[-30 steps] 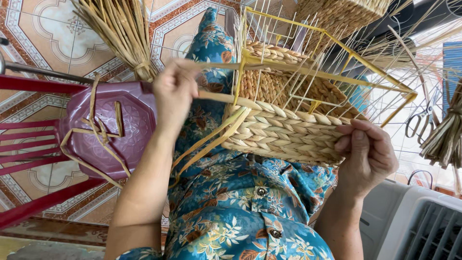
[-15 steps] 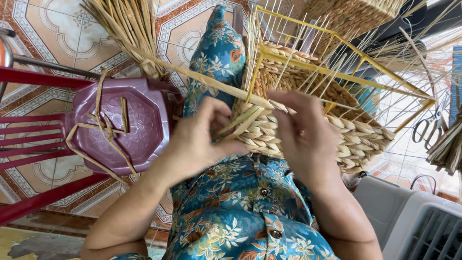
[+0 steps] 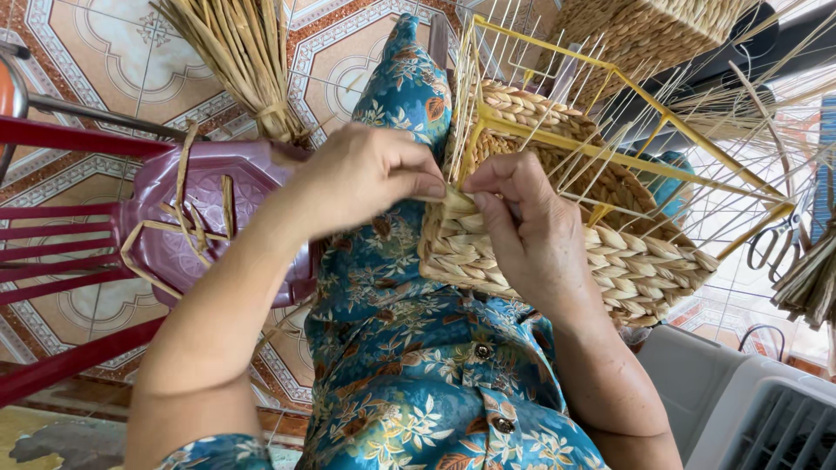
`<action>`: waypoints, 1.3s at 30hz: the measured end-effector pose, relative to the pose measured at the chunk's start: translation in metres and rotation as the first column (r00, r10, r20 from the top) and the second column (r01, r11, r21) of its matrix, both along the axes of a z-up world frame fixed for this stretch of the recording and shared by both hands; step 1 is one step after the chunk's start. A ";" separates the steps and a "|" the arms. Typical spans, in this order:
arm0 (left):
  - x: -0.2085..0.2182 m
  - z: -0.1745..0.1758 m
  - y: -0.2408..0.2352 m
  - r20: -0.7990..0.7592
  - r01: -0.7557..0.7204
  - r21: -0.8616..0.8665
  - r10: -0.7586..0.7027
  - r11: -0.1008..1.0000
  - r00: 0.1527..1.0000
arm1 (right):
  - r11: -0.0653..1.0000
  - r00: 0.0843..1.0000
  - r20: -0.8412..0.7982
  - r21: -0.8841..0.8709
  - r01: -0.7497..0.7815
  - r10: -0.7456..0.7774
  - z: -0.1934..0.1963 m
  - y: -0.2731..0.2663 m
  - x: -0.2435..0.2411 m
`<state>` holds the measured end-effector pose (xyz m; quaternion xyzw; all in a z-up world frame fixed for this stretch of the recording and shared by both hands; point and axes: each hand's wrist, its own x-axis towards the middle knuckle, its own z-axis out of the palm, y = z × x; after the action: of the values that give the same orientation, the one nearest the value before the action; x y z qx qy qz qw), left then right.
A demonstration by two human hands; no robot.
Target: The person weaves a basket by hand, interlacing dried palm leaves through a yellow wire frame held on their lap. They repeatedly thread the leaves through vertical wires and pull them tight to build up the basket walls.
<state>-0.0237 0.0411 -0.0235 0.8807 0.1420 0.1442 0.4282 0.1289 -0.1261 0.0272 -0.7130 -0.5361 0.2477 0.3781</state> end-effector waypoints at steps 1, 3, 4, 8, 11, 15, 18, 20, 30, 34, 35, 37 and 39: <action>0.005 -0.005 0.008 -0.074 0.007 -0.113 -0.015 0.994 0.997 | 1.000 0.999 0.037 -0.025 0.016 -0.015 0.000 0.001 -0.002; 0.017 -0.015 0.020 -0.211 0.002 -0.329 -0.075 0.944 0.975 | 0.999 0.979 0.202 0.022 0.031 -0.035 -0.003 0.002 -0.008; 0.022 -0.020 0.024 -0.201 0.014 -0.384 -0.099 0.923 0.975 | 0.996 0.944 0.327 0.090 0.019 -0.047 -0.006 0.003 -0.012; 0.036 -0.041 0.019 -0.138 0.075 -0.563 -0.184 0.823 0.973 | 0.968 0.919 0.372 0.246 0.040 -0.132 -0.023 0.000 -0.013; 0.035 -0.052 0.017 -0.005 0.061 -0.717 -0.092 0.695 0.996 | 0.930 0.935 0.291 0.355 0.094 -0.205 -0.029 -0.005 0.008; 0.030 -0.081 0.041 0.150 -0.025 -0.807 0.246 0.590 0.958 | 0.809 0.926 -0.224 0.454 0.374 -0.303 -0.015 -0.033 0.069; 0.025 -0.109 0.063 0.138 -0.086 -0.850 0.376 0.520 0.916 | 0.711 0.881 -0.352 0.527 0.466 -0.316 0.003 -0.070 0.110; 0.025 -0.126 0.077 0.068 -0.263 -0.751 0.468 0.605 0.881 | 0.653 0.869 -0.404 0.582 0.484 -0.284 0.007 -0.093 0.126; -0.005 -0.130 0.068 0.126 -0.264 -0.793 0.572 0.549 0.810 | 0.699 0.695 -0.702 0.419 0.580 -0.155 -0.066 -0.116 0.187; -0.017 -0.147 0.024 0.104 -0.386 -0.725 0.644 0.571 0.758 | 0.789 0.660 -0.710 0.249 0.562 -0.245 -0.125 -0.117 0.201; -0.020 -0.151 0.010 0.075 -0.424 -0.723 0.672 0.546 0.737 | 0.799 0.654 -0.703 0.206 0.565 -0.281 -0.135 -0.118 0.202; -0.023 -0.153 -0.010 0.054 -0.471 -0.692 0.690 0.547 0.722 | 0.810 0.712 -0.613 0.191 0.555 -0.344 -0.148 -0.121 0.202; -0.022 -0.149 -0.028 0.072 -0.483 -0.638 0.672 0.599 0.737 | 0.827 0.754 -0.520 0.147 0.543 -0.402 -0.147 -0.126 0.201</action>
<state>-0.0456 0.0132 -0.1726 0.5764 0.3915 0.3602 0.6203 0.3300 -0.2519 -0.1199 -0.6815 -0.2588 0.2260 0.6461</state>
